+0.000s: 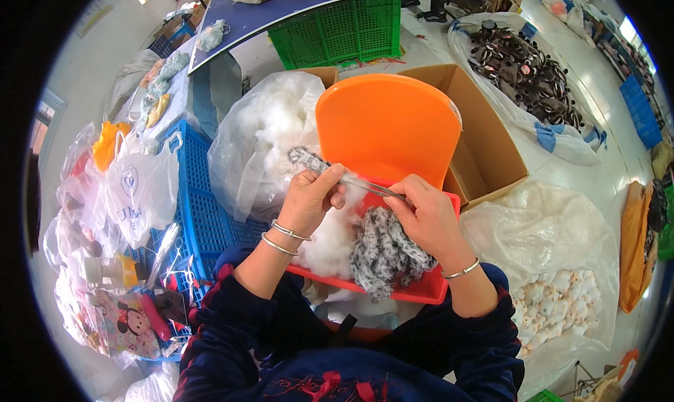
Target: The person retrieves a grey plush toy from a plastic bag and places it in a red tray. They then use a crochet hook to stuff white filling into the toy, repeatedly inserting the hook and pulling in more material.
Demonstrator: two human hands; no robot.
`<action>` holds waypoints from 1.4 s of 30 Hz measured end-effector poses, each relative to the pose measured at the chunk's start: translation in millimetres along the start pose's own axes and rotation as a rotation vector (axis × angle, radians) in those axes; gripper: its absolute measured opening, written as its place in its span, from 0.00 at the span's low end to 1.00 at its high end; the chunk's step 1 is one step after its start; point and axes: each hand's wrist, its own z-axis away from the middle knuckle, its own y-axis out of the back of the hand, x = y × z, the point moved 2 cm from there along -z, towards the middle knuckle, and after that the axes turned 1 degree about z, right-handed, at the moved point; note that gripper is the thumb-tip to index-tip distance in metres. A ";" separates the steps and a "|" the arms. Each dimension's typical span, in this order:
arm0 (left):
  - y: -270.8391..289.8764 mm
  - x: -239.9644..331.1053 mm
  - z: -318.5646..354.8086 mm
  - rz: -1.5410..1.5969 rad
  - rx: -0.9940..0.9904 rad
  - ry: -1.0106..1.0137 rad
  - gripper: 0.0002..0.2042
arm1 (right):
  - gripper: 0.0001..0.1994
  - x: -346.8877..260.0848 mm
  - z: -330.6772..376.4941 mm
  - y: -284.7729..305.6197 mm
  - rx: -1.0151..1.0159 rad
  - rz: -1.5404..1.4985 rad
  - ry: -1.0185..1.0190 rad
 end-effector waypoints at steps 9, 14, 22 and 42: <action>-14.2 -12.7 10.8 -0.374 0.004 -0.057 0.18 | 0.05 7.1 7.9 -24.6 0.001 -0.216 -0.125; -15.9 -0.6 11.3 -0.300 0.045 -0.105 0.16 | 0.05 2.6 6.2 -24.5 0.005 -0.239 -0.174; -6.9 -13.6 6.5 -0.277 0.038 -0.139 0.19 | 0.06 11.8 8.6 -30.7 -0.037 -0.431 -0.289; -9.2 -4.6 4.5 -0.160 -0.077 -0.094 0.10 | 0.04 17.7 7.6 -35.0 -0.113 -0.621 -0.360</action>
